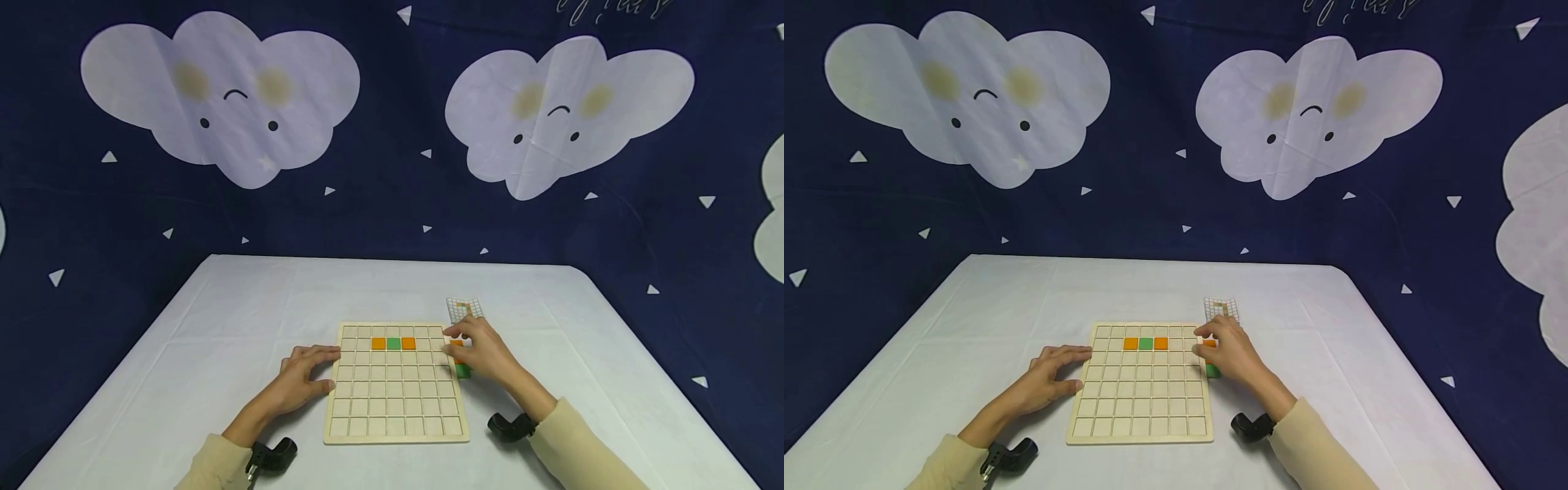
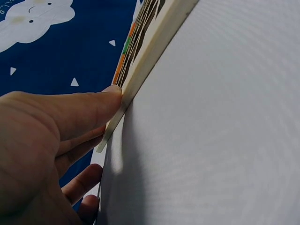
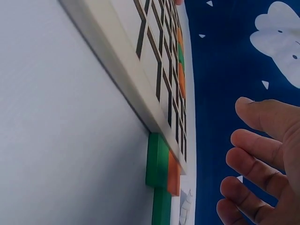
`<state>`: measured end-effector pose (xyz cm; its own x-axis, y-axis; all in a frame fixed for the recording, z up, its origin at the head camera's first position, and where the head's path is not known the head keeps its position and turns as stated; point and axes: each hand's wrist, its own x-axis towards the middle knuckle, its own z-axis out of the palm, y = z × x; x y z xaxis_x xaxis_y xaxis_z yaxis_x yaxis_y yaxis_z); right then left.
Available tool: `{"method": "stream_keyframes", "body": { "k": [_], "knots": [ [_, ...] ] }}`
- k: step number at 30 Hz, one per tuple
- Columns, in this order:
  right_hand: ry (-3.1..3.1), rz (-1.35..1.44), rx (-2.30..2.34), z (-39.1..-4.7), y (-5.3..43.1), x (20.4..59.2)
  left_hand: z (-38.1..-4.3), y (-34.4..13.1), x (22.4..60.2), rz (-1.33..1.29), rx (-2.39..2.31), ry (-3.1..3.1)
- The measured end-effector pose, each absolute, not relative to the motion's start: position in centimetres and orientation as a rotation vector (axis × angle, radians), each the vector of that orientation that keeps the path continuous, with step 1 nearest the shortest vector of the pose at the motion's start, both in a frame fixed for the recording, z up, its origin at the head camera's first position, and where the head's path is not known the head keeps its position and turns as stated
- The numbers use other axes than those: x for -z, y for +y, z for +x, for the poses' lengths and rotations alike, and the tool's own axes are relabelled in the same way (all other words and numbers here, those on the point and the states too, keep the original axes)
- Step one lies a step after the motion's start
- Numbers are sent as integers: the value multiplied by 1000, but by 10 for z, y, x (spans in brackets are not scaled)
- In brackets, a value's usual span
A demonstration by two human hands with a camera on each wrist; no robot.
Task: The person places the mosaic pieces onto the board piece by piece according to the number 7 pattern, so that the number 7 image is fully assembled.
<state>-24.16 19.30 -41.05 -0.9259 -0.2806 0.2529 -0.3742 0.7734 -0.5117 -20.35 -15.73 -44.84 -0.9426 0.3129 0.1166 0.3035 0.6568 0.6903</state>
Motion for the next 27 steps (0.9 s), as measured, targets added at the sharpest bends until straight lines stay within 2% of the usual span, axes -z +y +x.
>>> {"method": "stream_keyframes", "body": {
  "k": [15,27],
  "knots": [
    [-2853,432,-831,-234,215,415,-203,-157,448,534,-1191,2849],
    [-2843,462,-802,-231,231,422,-203,-156,448,511,-1177,2857]
  ]
}}
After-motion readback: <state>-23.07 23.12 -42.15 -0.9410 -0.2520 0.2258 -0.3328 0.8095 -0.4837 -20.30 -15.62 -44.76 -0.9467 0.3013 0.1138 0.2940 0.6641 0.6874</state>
